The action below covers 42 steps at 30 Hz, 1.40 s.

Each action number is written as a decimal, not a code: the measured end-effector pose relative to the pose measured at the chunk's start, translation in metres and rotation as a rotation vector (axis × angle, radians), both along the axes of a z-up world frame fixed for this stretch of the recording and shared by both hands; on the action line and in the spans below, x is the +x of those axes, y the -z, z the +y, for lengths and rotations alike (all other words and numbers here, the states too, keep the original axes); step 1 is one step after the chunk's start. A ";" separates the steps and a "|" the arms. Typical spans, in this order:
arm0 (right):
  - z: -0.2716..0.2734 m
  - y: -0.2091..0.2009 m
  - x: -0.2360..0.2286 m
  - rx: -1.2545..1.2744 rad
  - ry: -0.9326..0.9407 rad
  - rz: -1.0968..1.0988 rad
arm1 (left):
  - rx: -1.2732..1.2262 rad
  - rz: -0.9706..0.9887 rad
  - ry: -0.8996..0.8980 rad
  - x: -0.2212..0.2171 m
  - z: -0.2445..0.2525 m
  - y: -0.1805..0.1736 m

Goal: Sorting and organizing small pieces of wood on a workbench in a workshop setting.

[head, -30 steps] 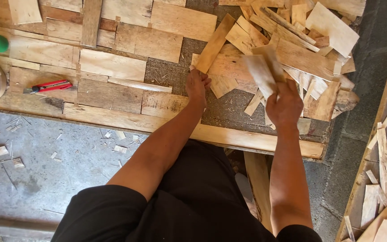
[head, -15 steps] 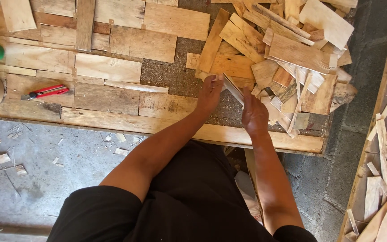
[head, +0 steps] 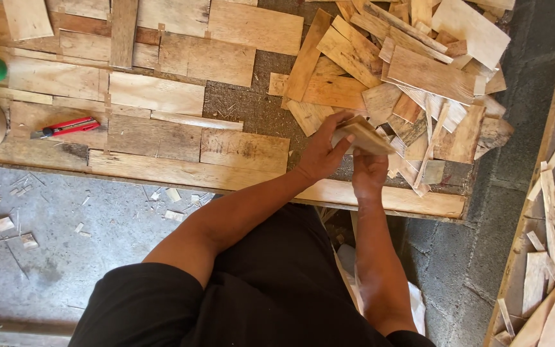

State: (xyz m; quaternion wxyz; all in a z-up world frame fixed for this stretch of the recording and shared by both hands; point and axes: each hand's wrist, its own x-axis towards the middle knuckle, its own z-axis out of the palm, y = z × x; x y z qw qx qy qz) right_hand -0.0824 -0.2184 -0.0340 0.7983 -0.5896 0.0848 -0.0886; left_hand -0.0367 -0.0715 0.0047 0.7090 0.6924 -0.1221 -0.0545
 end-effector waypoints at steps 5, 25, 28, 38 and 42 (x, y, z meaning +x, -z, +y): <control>-0.005 0.041 -0.017 -0.263 0.027 0.086 | 0.061 -0.025 0.028 -0.007 0.009 0.026; 0.040 -0.031 0.015 0.095 -0.007 0.144 | -0.097 0.354 0.065 -0.021 0.097 0.117; 0.063 -0.011 0.021 0.202 -0.056 0.154 | -0.566 0.742 -0.060 -0.039 0.123 0.121; 0.150 -0.012 0.030 0.104 -0.317 0.230 | -0.710 0.678 -0.574 -0.048 0.241 0.144; 0.148 -0.014 0.022 -0.101 -0.356 0.349 | -0.803 0.553 -0.891 -0.016 0.316 0.112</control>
